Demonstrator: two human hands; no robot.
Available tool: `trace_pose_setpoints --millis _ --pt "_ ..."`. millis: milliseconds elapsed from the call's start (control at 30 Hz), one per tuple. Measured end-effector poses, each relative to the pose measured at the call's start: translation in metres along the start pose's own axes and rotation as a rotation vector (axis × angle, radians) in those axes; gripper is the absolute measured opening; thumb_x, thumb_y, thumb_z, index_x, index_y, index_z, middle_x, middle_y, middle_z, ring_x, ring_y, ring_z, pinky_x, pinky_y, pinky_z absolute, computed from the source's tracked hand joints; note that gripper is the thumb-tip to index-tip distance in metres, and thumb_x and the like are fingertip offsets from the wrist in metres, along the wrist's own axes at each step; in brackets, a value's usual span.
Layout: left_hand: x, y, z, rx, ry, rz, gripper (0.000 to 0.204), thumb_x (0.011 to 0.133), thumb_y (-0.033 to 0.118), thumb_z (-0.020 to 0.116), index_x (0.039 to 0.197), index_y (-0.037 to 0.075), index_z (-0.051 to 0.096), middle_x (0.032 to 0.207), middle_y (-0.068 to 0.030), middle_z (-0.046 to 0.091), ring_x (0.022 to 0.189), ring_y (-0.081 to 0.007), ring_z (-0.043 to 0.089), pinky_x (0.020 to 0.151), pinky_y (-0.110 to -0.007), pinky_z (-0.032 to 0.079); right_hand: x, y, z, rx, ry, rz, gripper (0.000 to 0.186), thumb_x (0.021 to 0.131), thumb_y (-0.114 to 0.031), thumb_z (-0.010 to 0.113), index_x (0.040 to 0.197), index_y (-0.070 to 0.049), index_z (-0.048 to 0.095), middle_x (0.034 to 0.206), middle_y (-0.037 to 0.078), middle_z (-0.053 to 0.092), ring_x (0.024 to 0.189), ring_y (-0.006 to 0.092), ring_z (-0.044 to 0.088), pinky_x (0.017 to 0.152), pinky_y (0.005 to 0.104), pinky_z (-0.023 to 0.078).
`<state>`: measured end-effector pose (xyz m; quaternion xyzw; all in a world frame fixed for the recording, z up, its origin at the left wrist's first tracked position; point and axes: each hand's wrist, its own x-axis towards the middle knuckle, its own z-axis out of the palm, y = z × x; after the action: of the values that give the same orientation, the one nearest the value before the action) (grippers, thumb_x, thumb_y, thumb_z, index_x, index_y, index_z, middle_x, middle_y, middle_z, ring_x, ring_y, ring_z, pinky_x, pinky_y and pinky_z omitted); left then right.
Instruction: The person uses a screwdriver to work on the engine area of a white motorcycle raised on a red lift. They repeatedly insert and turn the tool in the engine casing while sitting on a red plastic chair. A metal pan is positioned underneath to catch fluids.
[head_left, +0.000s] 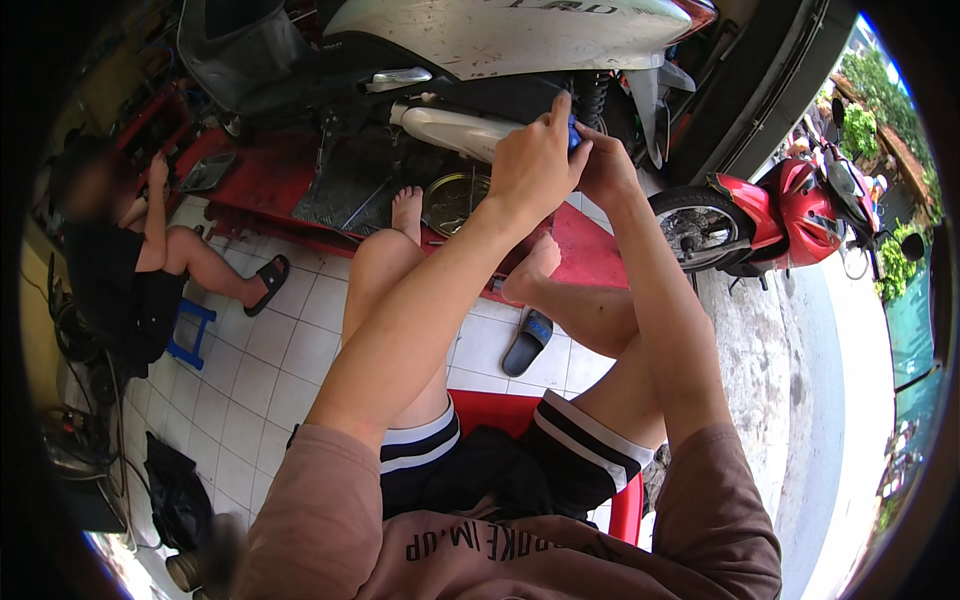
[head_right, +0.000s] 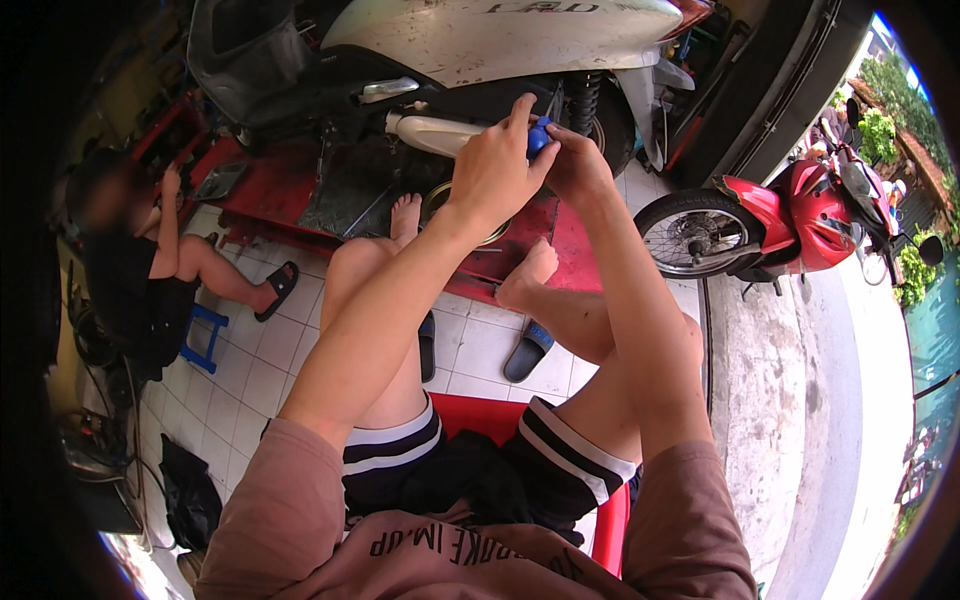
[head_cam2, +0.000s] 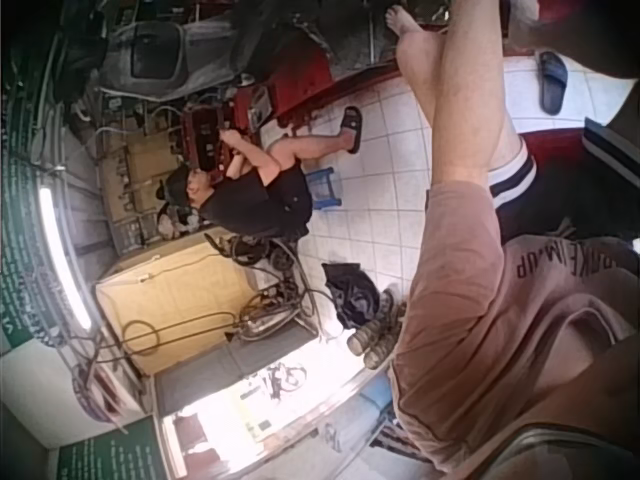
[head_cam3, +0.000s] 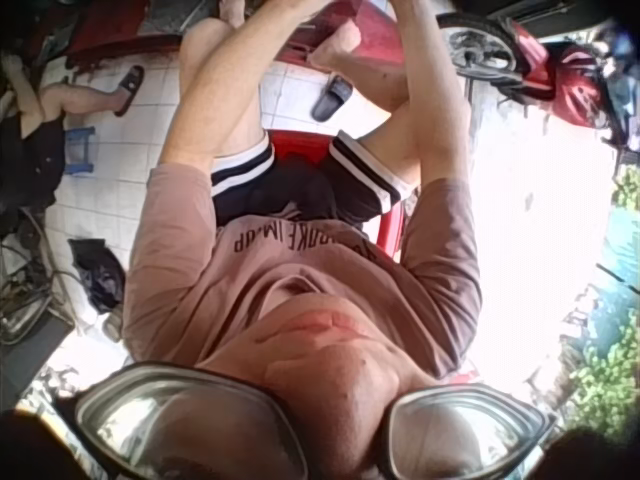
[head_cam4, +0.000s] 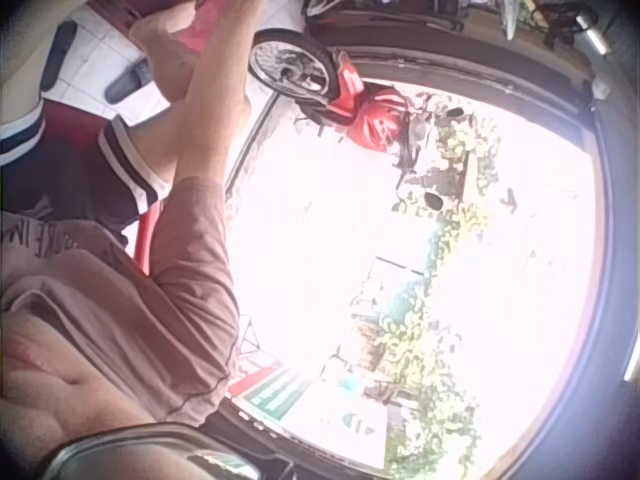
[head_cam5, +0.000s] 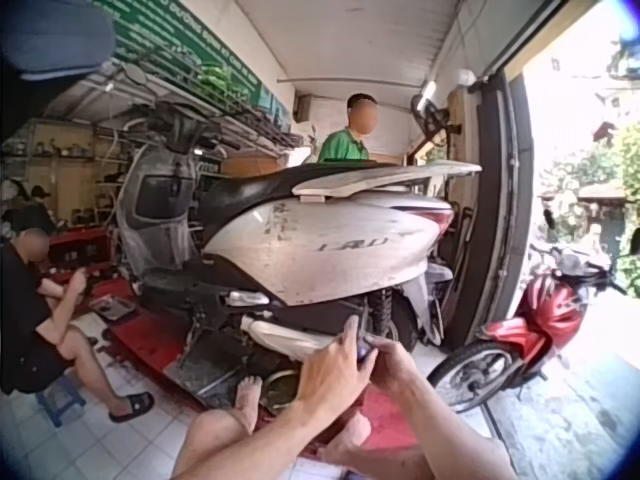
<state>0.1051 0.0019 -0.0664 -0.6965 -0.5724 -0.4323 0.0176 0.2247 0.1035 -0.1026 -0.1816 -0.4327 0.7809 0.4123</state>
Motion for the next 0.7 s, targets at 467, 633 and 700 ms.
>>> trace_pose_setpoints --millis 467,633,700 --pt "0.000 -0.002 0.008 0.010 0.083 0.106 0.047 0.077 0.019 0.068 0.116 0.003 0.048 0.103 -0.0164 0.056 0.080 -0.0384 0.062 0.068 -0.045 0.052 -0.001 -0.004 -0.008 0.025 0.051 0.009 0.028 0.097 -0.026 0.047 0.113 -0.004 0.053 0.103 0.007 0.059 0.095 0.0185 0.058 0.088 0.0341 0.046" --pt "-0.001 0.000 0.003 0.024 0.095 0.223 0.043 0.078 0.022 0.067 0.113 0.004 0.050 0.099 -0.0162 0.058 0.082 -0.0372 0.062 0.067 -0.044 0.052 0.009 0.001 -0.020 -0.077 0.085 -0.047 0.032 0.098 -0.034 0.046 0.112 -0.006 0.055 0.101 0.005 0.060 0.094 0.0173 0.058 0.087 0.0336 0.047" --pt "0.000 -0.004 0.001 0.055 0.070 0.238 0.041 0.079 0.023 0.067 0.111 0.004 0.051 0.096 -0.0163 0.060 0.082 -0.0370 0.063 0.067 -0.044 0.052 0.012 0.003 -0.016 -0.065 0.099 -0.038 0.033 0.098 -0.036 0.046 0.110 -0.007 0.055 0.100 0.005 0.060 0.092 0.0164 0.058 0.086 0.0338 0.047"
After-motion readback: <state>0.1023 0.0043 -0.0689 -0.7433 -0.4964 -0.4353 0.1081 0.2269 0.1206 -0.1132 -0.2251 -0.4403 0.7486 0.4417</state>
